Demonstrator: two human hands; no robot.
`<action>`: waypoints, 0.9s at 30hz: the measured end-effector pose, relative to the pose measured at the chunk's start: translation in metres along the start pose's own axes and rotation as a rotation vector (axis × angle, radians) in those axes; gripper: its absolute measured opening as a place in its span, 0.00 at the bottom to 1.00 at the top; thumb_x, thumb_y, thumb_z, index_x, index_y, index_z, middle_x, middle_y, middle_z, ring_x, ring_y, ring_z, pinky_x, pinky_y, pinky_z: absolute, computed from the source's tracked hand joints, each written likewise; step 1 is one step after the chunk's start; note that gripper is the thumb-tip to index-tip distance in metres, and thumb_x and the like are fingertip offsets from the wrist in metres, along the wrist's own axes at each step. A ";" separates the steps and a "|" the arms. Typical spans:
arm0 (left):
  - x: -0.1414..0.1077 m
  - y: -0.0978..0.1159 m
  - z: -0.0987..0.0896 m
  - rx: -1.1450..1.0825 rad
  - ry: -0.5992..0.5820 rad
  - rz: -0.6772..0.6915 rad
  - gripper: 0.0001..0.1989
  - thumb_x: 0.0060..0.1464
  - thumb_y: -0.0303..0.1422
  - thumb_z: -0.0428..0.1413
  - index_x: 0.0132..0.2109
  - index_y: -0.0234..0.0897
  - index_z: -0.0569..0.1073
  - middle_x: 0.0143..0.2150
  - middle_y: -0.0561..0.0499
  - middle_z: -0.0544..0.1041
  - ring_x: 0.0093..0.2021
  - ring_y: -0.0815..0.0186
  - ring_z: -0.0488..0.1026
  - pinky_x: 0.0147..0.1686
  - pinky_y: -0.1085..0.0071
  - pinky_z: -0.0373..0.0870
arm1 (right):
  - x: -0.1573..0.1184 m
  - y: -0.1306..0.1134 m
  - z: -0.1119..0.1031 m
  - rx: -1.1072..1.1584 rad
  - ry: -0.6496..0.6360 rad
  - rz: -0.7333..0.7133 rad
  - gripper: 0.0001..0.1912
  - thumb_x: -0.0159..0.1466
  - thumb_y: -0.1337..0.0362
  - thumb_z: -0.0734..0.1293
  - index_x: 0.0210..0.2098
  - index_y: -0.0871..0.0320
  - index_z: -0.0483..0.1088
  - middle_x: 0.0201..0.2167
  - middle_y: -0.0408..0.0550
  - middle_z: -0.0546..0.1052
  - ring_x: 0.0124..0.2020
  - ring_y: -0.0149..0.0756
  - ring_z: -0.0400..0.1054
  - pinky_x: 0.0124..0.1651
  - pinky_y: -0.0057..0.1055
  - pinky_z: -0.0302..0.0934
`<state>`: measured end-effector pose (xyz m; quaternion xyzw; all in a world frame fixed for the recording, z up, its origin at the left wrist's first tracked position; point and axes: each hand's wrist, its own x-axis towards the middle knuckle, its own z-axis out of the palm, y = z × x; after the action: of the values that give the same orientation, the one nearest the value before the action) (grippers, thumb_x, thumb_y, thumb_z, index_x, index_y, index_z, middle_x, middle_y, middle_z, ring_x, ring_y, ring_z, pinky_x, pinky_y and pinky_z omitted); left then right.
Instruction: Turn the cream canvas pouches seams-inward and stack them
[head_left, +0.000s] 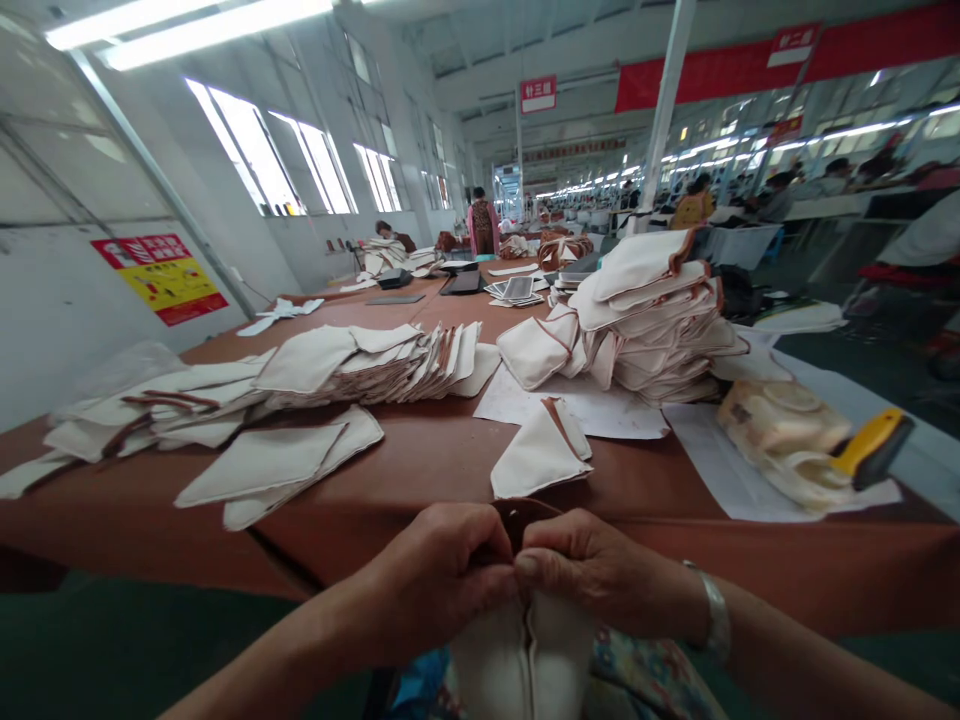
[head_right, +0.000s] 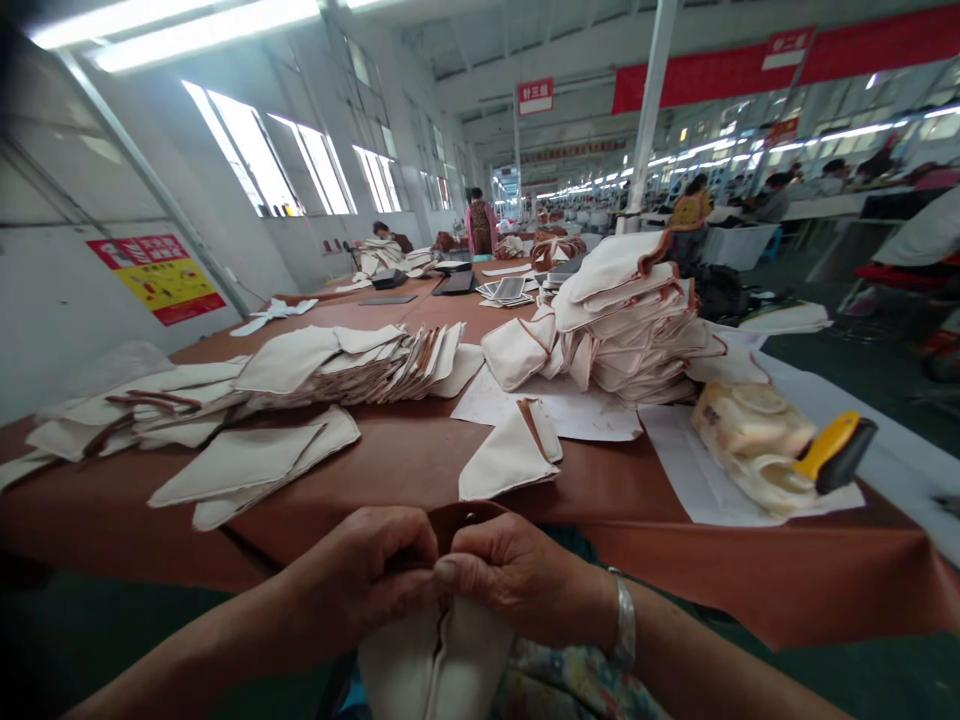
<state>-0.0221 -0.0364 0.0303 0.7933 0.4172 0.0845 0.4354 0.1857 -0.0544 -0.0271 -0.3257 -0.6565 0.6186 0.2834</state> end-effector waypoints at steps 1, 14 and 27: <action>-0.001 -0.001 -0.004 -0.090 -0.067 -0.041 0.14 0.53 0.41 0.61 0.37 0.34 0.71 0.29 0.57 0.67 0.29 0.73 0.59 0.25 0.79 0.55 | -0.001 0.002 -0.001 0.042 -0.005 0.009 0.26 0.64 0.43 0.62 0.25 0.61 0.60 0.22 0.37 0.56 0.23 0.23 0.46 0.23 0.24 0.40; 0.001 -0.012 -0.012 -0.581 -0.265 -0.091 0.28 0.60 0.51 0.50 0.37 0.25 0.74 0.28 0.50 0.66 0.26 0.71 0.56 0.27 0.73 0.51 | -0.007 0.010 -0.006 0.219 -0.033 0.005 0.23 0.65 0.50 0.64 0.24 0.61 0.58 0.21 0.37 0.52 0.22 0.21 0.42 0.22 0.25 0.36; 0.003 -0.016 0.007 -0.157 -0.050 -0.008 0.04 0.50 0.30 0.54 0.31 0.32 0.69 0.25 0.56 0.63 0.25 0.74 0.55 0.21 0.78 0.50 | -0.013 0.030 -0.007 0.167 0.002 -0.012 0.22 0.65 0.50 0.64 0.26 0.62 0.62 0.21 0.38 0.56 0.22 0.22 0.45 0.22 0.24 0.38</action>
<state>-0.0262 -0.0347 0.0130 0.7568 0.4015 0.0956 0.5068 0.2016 -0.0596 -0.0558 -0.2977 -0.6043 0.6692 0.3138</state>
